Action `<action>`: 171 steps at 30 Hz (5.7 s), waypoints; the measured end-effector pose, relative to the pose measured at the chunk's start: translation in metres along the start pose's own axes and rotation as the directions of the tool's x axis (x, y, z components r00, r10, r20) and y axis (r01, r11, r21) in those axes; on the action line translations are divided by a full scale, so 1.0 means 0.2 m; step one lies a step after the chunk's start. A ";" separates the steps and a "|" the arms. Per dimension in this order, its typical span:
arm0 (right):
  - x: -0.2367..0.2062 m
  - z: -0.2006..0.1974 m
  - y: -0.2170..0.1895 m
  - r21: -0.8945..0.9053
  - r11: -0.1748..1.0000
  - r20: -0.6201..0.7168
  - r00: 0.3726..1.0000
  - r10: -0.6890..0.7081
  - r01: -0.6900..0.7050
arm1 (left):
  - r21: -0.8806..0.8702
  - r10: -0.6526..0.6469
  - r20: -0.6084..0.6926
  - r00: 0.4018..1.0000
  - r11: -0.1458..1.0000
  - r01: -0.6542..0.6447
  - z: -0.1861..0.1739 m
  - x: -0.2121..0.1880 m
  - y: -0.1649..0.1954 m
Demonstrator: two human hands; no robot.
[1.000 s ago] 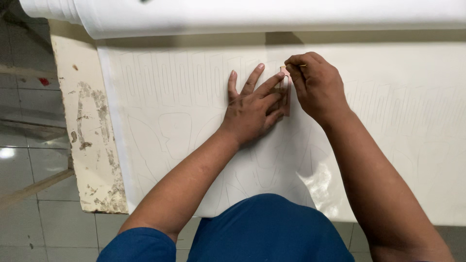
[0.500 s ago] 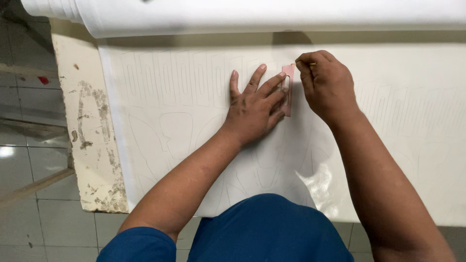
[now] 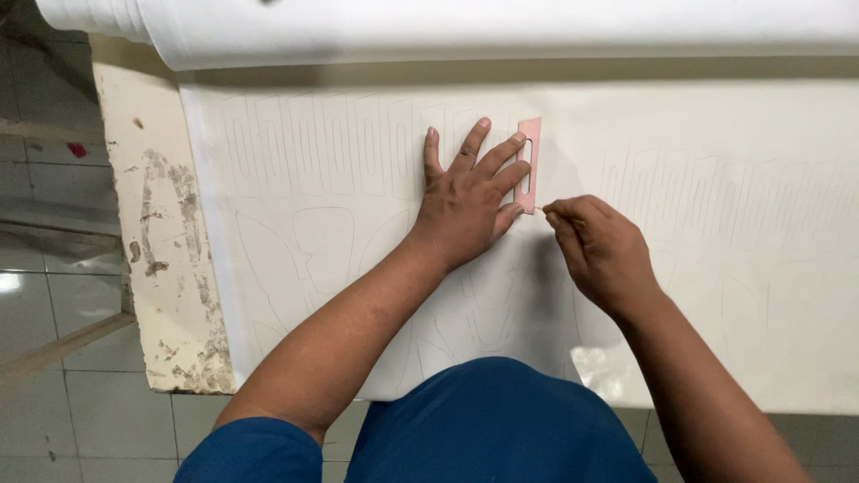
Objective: The person holds a pink rectangular template on a large white sheet and traces around its inner opening with a pointed stylus. They then reposition the template and a second slotted template elsewhere on the sheet and continue tracing outlines, smoothing the sheet between positions.
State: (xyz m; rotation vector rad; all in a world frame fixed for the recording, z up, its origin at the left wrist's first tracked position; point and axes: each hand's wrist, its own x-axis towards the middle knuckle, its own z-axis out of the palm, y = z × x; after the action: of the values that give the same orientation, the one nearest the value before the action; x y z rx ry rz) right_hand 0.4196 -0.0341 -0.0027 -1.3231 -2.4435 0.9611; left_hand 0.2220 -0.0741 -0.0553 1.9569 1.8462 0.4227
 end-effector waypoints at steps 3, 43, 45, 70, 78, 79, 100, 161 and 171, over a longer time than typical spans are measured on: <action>-0.05 0.00 -0.01 0.026 0.993 0.014 0.994 0.111 -0.111 | -0.020 0.015 -0.018 1.000 1.000 -0.016 0.01 0.00 0.00; 0.20 0.13 0.02 0.170 0.984 -0.247 0.969 -0.017 0.060 | 0.002 -0.083 0.039 0.996 0.997 0.083 0.03 0.05 -0.03; 0.19 0.13 0.03 0.169 0.984 -0.238 0.971 -0.022 0.063 | 0.006 -0.083 0.042 0.996 0.997 0.082 0.03 0.05 -0.03; 0.16 0.10 0.11 0.080 0.996 -0.196 0.980 -0.034 0.050 | -0.018 -0.077 0.054 0.996 0.997 0.079 0.02 0.03 -0.02; -0.08 0.03 0.21 0.166 0.981 -0.233 0.963 0.134 -0.096 | -0.027 -0.001 0.009 1.000 1.000 0.001 0.07 0.02 0.05; -0.10 0.04 0.21 0.146 0.980 -0.210 0.964 0.163 -0.134 | -0.049 0.002 0.007 1.000 0.999 -0.002 0.08 0.03 0.07; -0.12 0.08 0.21 -0.047 0.986 -0.180 0.972 0.151 -0.162 | -0.167 0.022 -0.060 0.998 0.985 -0.032 0.14 0.06 0.12; 0.31 0.00 0.31 -0.079 0.990 -0.200 0.971 -0.130 0.116 | -0.021 0.040 -0.042 0.998 0.999 -0.041 0.24 0.06 0.10; 0.25 0.03 0.35 -0.066 0.992 -0.289 0.950 -0.119 0.104 | -0.016 0.042 -0.016 0.999 0.999 -0.043 0.26 0.06 0.09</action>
State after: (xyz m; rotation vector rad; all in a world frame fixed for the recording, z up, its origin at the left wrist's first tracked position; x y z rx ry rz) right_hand 0.4356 0.0308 -0.0570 -1.2277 -2.2979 0.6291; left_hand 0.2641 -0.0673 -0.0918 1.9906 1.8077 0.4656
